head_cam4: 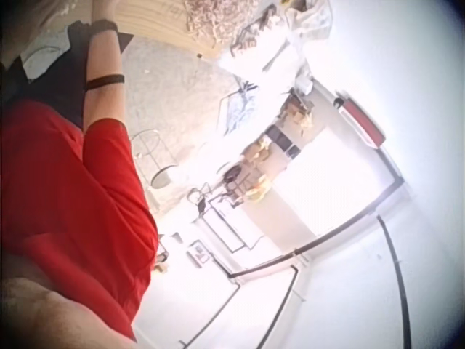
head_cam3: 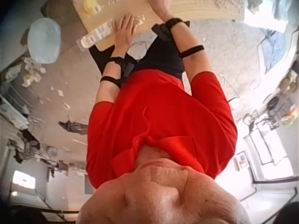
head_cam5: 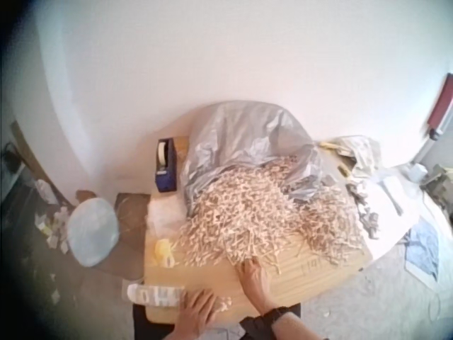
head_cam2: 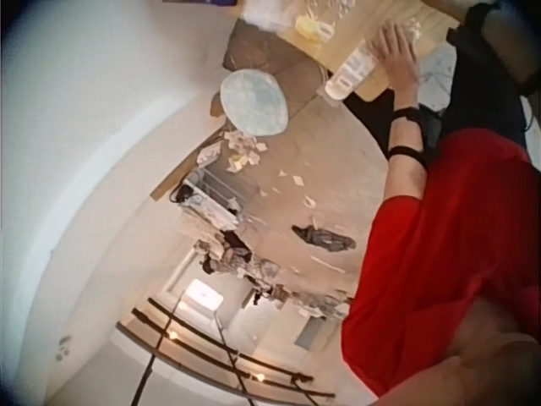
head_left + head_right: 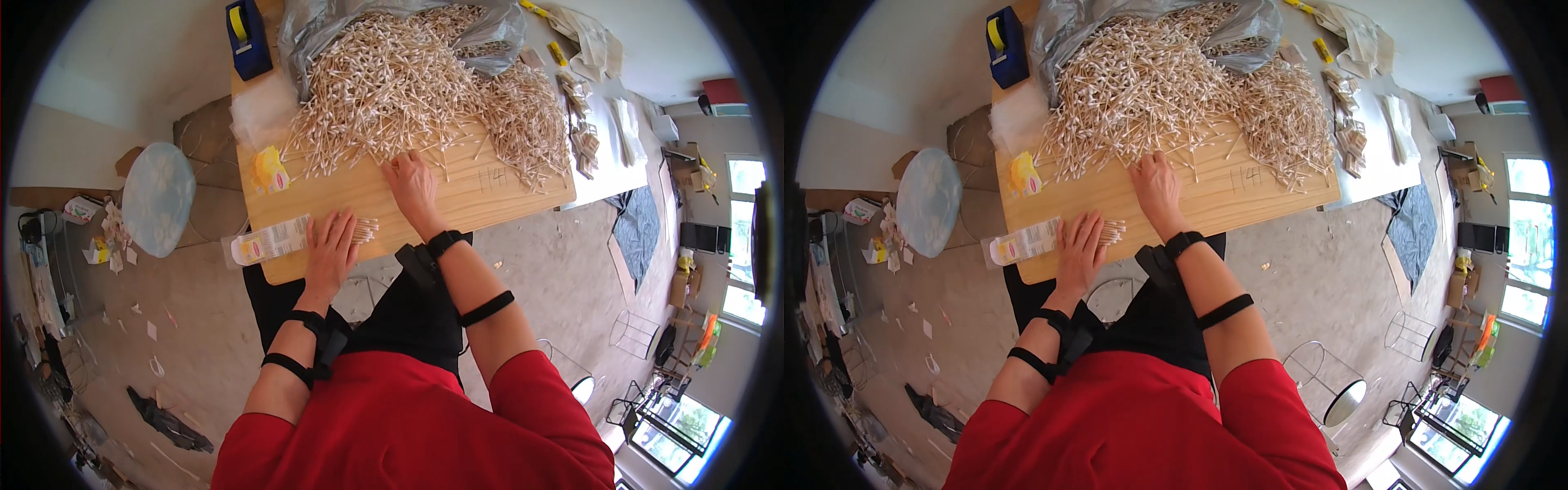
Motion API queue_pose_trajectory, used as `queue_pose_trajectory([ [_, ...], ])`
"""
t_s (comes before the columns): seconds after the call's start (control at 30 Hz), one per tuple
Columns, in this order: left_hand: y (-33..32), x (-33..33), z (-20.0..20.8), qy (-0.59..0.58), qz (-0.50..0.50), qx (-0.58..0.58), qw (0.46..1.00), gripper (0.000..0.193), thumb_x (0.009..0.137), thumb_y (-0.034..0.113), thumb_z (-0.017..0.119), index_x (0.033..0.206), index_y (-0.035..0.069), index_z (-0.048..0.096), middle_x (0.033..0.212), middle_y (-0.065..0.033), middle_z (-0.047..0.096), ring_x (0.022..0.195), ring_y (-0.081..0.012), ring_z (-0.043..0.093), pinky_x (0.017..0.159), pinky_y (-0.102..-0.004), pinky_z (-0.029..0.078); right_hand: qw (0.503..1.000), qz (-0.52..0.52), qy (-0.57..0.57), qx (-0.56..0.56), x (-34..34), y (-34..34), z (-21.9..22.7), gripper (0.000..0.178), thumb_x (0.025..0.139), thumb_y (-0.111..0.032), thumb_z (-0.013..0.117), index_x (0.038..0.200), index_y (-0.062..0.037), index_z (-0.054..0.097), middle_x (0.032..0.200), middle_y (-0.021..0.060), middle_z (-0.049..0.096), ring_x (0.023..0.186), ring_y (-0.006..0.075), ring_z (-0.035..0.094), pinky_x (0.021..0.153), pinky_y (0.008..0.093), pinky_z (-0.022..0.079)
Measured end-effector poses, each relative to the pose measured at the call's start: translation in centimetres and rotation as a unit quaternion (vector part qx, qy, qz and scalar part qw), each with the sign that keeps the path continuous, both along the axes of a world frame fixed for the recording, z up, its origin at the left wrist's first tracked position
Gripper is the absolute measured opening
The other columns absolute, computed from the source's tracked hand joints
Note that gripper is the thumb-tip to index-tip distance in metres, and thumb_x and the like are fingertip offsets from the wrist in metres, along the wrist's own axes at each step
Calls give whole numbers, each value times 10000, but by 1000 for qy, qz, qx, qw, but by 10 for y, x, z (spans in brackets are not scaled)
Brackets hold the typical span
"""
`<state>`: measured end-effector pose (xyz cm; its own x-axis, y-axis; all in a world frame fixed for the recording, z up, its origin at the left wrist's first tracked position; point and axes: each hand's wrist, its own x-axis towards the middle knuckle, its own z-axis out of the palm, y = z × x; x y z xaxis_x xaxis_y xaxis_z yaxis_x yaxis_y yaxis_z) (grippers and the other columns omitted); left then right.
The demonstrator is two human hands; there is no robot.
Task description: The person is sorting and packaging individual cotton swabs into small plastic containers.
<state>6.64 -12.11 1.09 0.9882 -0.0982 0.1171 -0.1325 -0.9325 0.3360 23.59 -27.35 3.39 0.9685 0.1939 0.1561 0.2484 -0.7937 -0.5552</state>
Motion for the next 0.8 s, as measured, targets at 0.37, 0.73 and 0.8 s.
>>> queue_pose_trajectory([
  [0.37, 4, -2, -2, -18, 4, -7, 1000, 622, 843, 200, 675, 1417, 94, 461, 1499, -4, 407, 1394, -221, 356, 1185, -547, 194, 999, 25, 46, 7, -28, -41, 29, 120, 833, -149, 695, 802, -48, 639, 833, 125, 634, 734, 330, 641, 628, 430, 502],
  [0.73, 8, 1, 15, -65, 11, -194, 979, 923, 774, 109, 751, 1527, 48, 220, 1530, -163, 323, 1406, -376, 294, 1182, -526, 194, 985, 130, 54, 98, -63, -7, -10, 81, 800, -110, 717, 866, -66, 697, 855, 105, 646, 777, 300, 651, 670, 406, 515],
  [0.8, 13, 5, 20, -58, 14, -206, 977, 965, 751, 93, 773, 1529, 41, 204, 1526, -175, 323, 1402, -391, 293, 1178, -526, 200, 979, 120, 91, 140, -67, -11, -11, 83, 804, -83, 698, 883, -59, 708, 891, 111, 654, 848, 313, 643, 726, 411, 513],
])
